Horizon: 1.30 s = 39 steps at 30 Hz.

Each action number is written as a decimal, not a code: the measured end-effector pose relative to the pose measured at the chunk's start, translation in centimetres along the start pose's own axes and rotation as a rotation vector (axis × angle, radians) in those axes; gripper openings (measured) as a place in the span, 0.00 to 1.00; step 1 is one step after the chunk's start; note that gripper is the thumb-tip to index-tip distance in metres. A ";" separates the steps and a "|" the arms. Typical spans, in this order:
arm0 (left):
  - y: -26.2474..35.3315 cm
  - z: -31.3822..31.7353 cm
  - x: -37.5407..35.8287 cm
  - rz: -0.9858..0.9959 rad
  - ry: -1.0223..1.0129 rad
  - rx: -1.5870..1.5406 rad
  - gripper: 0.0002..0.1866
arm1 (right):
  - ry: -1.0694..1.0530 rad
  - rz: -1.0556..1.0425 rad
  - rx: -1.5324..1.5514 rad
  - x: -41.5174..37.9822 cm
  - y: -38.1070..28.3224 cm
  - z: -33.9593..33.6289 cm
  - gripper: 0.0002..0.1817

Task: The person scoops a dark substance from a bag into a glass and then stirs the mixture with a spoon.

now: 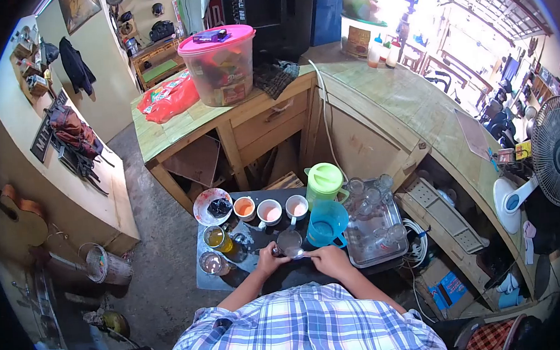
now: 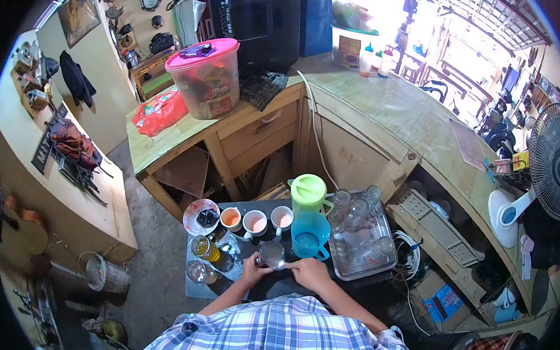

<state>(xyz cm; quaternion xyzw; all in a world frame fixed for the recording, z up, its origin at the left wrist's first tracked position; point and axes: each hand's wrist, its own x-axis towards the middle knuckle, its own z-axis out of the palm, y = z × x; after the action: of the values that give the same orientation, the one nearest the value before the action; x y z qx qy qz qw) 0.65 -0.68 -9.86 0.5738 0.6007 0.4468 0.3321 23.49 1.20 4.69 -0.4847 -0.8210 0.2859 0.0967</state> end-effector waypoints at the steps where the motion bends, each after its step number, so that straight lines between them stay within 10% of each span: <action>1: -0.2 0.0 0.0 -0.013 -0.009 0.003 0.24 | 0.024 0.060 -0.009 -0.2 0.3 -0.7 0.13; 10: 0.3 0.1 0.0 -0.037 -0.017 -0.043 0.24 | 0.297 0.126 -0.004 2.6 -0.6 3.5 0.15; 39: 1.0 -0.5 0.1 -0.040 -0.057 -0.027 0.25 | 0.124 -0.155 -0.063 4.9 -1.9 3.8 0.14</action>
<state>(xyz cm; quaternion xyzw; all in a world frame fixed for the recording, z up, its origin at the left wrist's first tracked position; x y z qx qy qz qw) 0.58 -0.67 -8.79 0.5695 0.5964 0.4315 0.3657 17.89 3.21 2.09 -0.4390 -0.8572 0.2210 0.1537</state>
